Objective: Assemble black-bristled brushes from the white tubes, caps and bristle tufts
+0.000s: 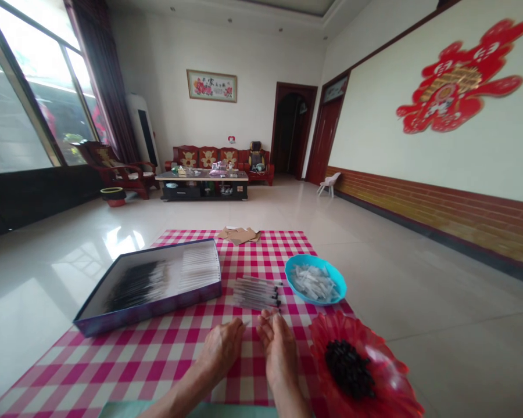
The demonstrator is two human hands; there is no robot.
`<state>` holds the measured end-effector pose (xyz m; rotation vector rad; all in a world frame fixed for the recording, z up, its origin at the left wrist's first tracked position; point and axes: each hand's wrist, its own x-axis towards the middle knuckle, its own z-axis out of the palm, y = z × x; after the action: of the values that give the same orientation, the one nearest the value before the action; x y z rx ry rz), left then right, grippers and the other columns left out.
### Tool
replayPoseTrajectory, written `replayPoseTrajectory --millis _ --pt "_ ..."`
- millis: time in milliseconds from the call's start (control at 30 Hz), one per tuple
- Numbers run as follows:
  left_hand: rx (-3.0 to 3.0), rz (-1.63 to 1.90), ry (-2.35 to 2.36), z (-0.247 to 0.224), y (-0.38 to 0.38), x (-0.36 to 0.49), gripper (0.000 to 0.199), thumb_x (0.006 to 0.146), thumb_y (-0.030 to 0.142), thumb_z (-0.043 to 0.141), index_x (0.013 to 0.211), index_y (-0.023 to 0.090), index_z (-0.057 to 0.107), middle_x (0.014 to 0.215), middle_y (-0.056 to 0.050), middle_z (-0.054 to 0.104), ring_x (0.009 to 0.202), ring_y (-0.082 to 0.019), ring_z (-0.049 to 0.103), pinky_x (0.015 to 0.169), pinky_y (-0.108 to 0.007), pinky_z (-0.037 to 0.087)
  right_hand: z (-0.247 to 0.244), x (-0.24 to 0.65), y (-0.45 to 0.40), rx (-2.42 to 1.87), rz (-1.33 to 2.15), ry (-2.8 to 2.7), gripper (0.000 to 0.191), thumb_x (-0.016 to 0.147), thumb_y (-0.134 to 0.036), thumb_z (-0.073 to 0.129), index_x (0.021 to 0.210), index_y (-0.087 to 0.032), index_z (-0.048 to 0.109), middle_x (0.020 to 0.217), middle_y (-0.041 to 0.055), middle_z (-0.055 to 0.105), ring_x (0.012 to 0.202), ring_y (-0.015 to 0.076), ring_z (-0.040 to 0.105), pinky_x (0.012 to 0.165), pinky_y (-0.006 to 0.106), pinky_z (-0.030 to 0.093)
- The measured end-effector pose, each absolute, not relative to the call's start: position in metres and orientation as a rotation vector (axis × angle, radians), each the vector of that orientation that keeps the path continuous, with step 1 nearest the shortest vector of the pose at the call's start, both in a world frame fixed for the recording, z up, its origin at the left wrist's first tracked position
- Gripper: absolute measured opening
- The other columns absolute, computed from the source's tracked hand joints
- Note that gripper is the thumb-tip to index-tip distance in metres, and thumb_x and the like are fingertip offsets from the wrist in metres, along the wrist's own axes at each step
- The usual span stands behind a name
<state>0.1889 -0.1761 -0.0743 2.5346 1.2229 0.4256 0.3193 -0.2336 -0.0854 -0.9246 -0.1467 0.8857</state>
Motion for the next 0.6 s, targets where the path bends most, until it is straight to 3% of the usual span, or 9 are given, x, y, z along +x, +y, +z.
replayPoseTrajectory --millis 267,400,467,600 --pt "2.62 0.333 1.236 -0.087 -0.173 0.19 0.025 0.095 0.02 0.026 0.094 0.021 0.051 0.082 -0.004 0.067 0.07 -0.016 0.064 0.054 -0.023 0.035 -0.067 0.312 -0.233 -1.156 0.748 -0.391 0.05 0.065 -0.045 0.074 0.104 -0.017 0.061 0.093 0.0064 0.07 0.081 0.0202 0.067 0.065 0.028 0.054" --pt "2.602 0.259 1.232 -0.088 -0.172 0.19 0.024 0.095 0.021 0.027 0.097 0.021 0.051 0.087 -0.004 0.067 0.074 -0.016 0.065 0.056 -0.023 0.036 -0.039 0.347 -0.217 -1.508 0.496 -0.776 0.053 0.074 -0.052 0.058 0.112 -0.015 0.056 0.089 0.0079 0.071 0.072 0.0221 0.069 0.057 0.031 0.053" --pt "2.592 0.236 1.228 -0.088 -0.171 0.19 0.024 0.095 0.022 0.027 0.098 0.022 0.051 0.088 -0.004 0.067 0.074 -0.016 0.065 0.057 -0.023 0.037 -0.025 0.378 -0.208 -1.608 0.404 -0.871 0.044 0.072 -0.049 0.058 0.101 -0.016 0.062 0.08 0.0063 0.071 0.07 0.0233 0.068 0.058 0.031 0.052" --pt "2.613 0.251 1.17 -0.09 -0.17 0.19 0.024 0.094 0.02 0.027 0.098 0.022 0.051 0.09 -0.003 0.066 0.075 -0.017 0.065 0.055 -0.025 0.036 -0.008 0.443 -0.196 -1.766 0.185 -0.931 0.017 0.061 -0.033 0.065 0.072 -0.02 0.068 0.07 0.0058 0.069 0.079 0.0283 0.065 0.076 0.038 0.048"
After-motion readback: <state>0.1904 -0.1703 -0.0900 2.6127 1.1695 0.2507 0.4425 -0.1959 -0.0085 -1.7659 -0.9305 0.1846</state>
